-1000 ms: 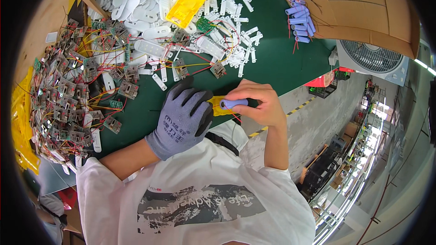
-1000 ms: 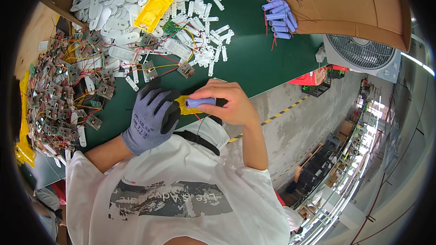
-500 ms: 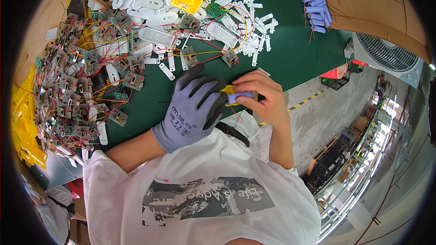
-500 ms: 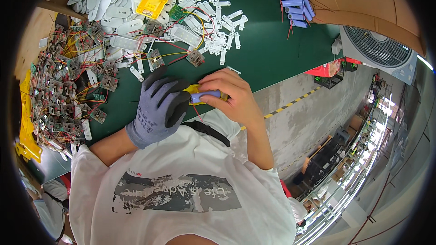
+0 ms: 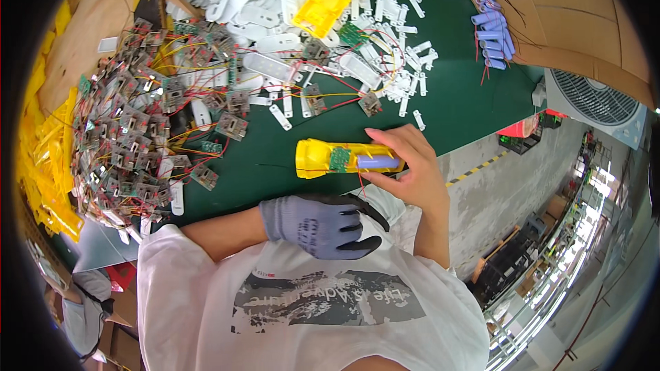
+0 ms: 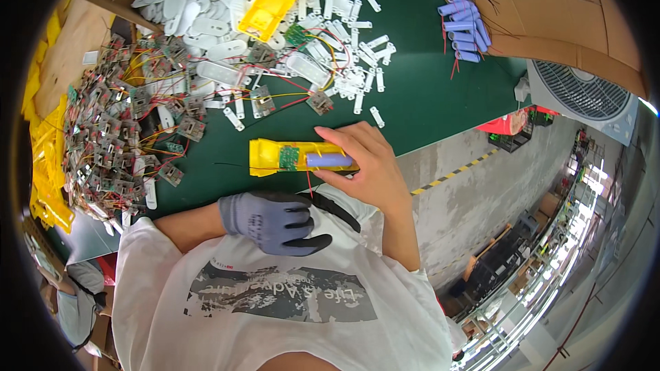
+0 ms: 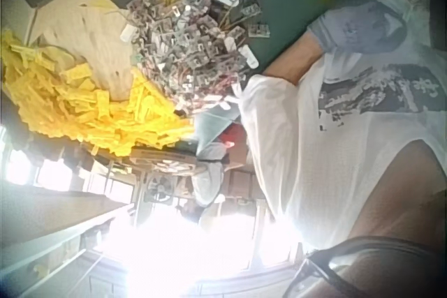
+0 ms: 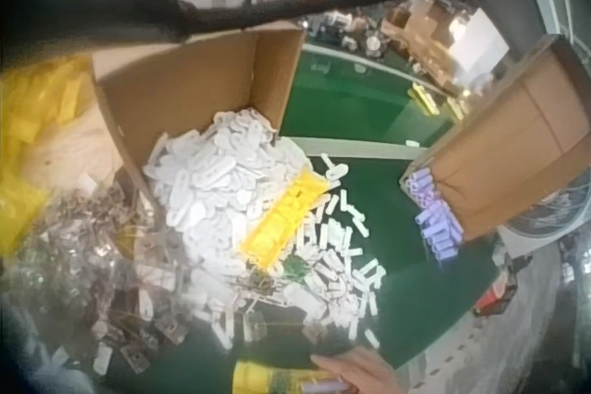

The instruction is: The person assembles flashlights by hand, fitting circuit boards, wires, batteries, and small plastic parts into plastic flashlight casings.

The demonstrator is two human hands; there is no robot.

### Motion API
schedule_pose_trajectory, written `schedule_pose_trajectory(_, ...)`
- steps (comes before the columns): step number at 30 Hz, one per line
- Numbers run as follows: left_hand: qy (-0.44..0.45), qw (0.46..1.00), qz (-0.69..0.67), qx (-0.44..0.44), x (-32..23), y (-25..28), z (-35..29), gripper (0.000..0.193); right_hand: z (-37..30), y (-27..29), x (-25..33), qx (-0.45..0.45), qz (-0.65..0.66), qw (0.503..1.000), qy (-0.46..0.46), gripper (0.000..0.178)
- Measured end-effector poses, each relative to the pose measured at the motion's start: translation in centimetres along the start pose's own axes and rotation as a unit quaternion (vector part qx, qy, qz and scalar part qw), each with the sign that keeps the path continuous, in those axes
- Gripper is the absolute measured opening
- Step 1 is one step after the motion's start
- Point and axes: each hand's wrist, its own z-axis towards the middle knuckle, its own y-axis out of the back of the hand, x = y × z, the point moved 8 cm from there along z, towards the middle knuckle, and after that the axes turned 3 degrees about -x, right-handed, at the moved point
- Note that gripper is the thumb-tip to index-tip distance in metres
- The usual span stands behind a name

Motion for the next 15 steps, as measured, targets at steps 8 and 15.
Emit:
schedule_pose_trajectory(8, 0.078, 0.993, -0.080, 0.022, 1.0, -1.8, -0.6, 0.031, -1.3, 0.8, -2.3, -0.029, 0.125, 0.984, -0.121, 0.035)
schedule_pose_trajectory(15, 0.538, 0.724, -0.320, -0.291, 8.7, 1.1, -5.0, 0.062, -3.6, -0.2, -0.3, -0.124, 0.352, 0.917, -0.141, 0.052)
